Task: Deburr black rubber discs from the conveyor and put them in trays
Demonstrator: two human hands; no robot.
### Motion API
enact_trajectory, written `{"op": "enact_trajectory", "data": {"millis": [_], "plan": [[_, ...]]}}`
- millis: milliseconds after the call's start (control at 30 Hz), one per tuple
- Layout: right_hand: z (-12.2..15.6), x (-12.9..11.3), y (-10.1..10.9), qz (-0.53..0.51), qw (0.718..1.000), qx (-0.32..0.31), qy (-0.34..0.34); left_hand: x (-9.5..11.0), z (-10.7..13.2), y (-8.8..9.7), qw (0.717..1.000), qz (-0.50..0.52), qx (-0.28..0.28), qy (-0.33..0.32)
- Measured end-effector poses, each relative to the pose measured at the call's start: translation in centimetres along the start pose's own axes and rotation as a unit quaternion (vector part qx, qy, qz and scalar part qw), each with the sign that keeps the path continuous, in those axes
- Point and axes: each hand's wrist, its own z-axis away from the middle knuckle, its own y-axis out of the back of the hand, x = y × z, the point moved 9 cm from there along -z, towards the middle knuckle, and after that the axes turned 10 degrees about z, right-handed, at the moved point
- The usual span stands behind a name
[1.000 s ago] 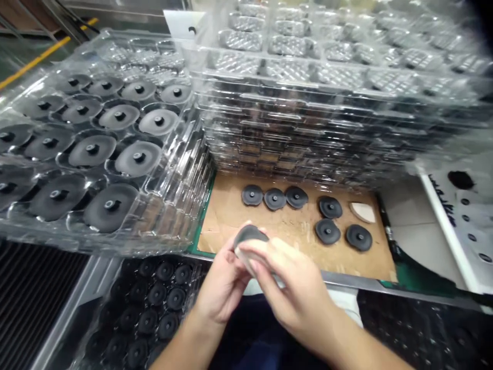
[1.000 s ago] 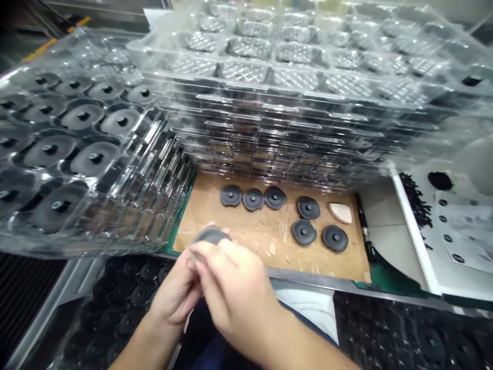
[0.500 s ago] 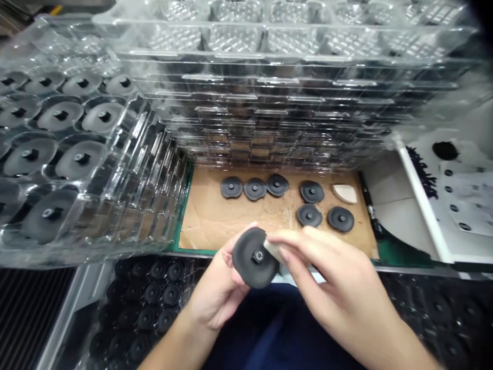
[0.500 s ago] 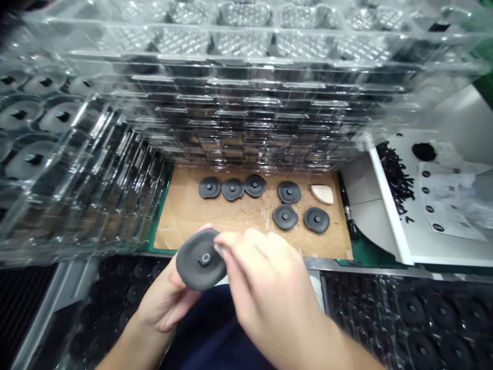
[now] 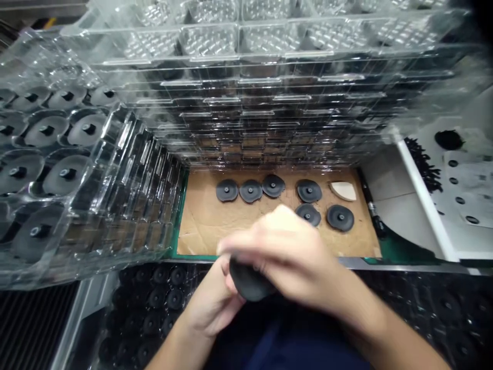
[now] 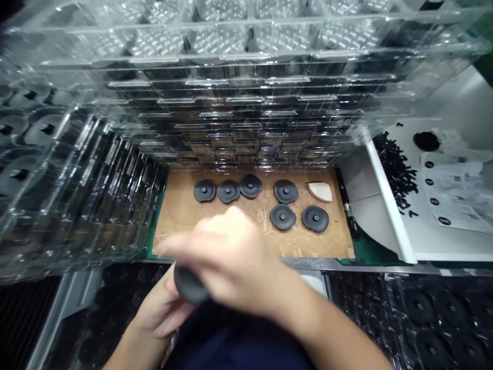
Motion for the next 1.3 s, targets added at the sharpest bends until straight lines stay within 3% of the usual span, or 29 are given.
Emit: {"op": "enact_trajectory", "data": {"millis": [100, 167, 233, 300, 367, 467, 567, 600, 667, 767, 900, 933, 1000, 1067, 1167, 1233, 1300], "plan": [[2.6, 7.4, -1.3, 0.035, 0.972, 0.05, -0.225, -0.1, 0.5, -0.4, 0.998, 0.027, -0.028, 0.053], [5.0, 9.8, -4.0, 0.043, 0.961, 0.024, -0.273, 0.2, 0.6, 0.1, 0.997, 0.046, -0.024, 0.056], [6.9, 10.1, -7.0, 0.03, 0.967, -0.017, -0.253, 0.7, 0.4, 0.9, 0.997, 0.059, -0.009, 0.044], [8.1, 9.8, -8.6, 0.017, 0.97, -0.042, -0.24, 1.0, 0.0, 1.7, 0.997, 0.07, 0.007, 0.026], [7.8, 9.1, -8.4, 0.011, 0.968, -0.046, -0.245, 1.2, -0.3, 2.1, 0.997, 0.071, 0.019, 0.01], [4.8, 6.9, -5.2, 0.025, 0.97, 0.018, -0.241, 1.6, -0.6, 2.2, 0.998, 0.053, 0.024, -0.013], [1.0, 1.7, -2.2, 0.048, 0.986, 0.093, -0.128, 2.1, -0.6, 2.2, 0.999, 0.037, 0.019, -0.032], [0.1, 0.2, -2.1, 0.04, 0.991, 0.086, -0.094, 2.2, -0.6, 2.3, 0.999, 0.032, 0.019, -0.033], [-0.9, -1.5, -3.4, -0.007, 0.997, 0.012, -0.074, 2.4, -0.5, 2.8, 0.999, 0.019, 0.034, -0.029], [-1.2, -2.0, -5.5, -0.042, 0.992, -0.089, -0.085, 2.4, -0.3, 3.3, 0.998, 0.006, 0.06, -0.025], [-1.8, -2.6, -3.8, 0.042, 0.997, 0.019, -0.054, 2.1, 0.0, 2.2, 0.999, 0.028, 0.016, -0.003], [-1.6, -2.9, -3.7, 0.027, 0.999, 0.02, -0.042, 2.2, 0.2, 2.1, 0.999, 0.033, 0.009, -0.001], [-0.7, -3.3, -4.0, -0.025, 0.999, -0.039, -0.023, 2.7, 0.5, 2.0, 0.999, 0.039, -0.001, -0.006], [0.6, -3.0, -3.9, -0.037, 0.994, -0.087, -0.047, 3.2, 0.8, 1.9, 0.999, 0.045, -0.015, -0.01], [1.1, -2.0, -2.2, 0.06, 0.992, -0.062, -0.088, 3.0, 1.1, 1.6, 0.998, 0.063, -0.029, -0.01], [0.1, -2.5, -1.4, 0.127, 0.991, -0.017, -0.036, 2.8, 1.2, 1.1, 0.997, 0.07, -0.039, -0.014], [-1.1, -3.0, -1.4, 0.114, 0.992, 0.009, 0.054, 2.8, 1.4, 0.5, 0.996, 0.066, -0.056, -0.023]]}}
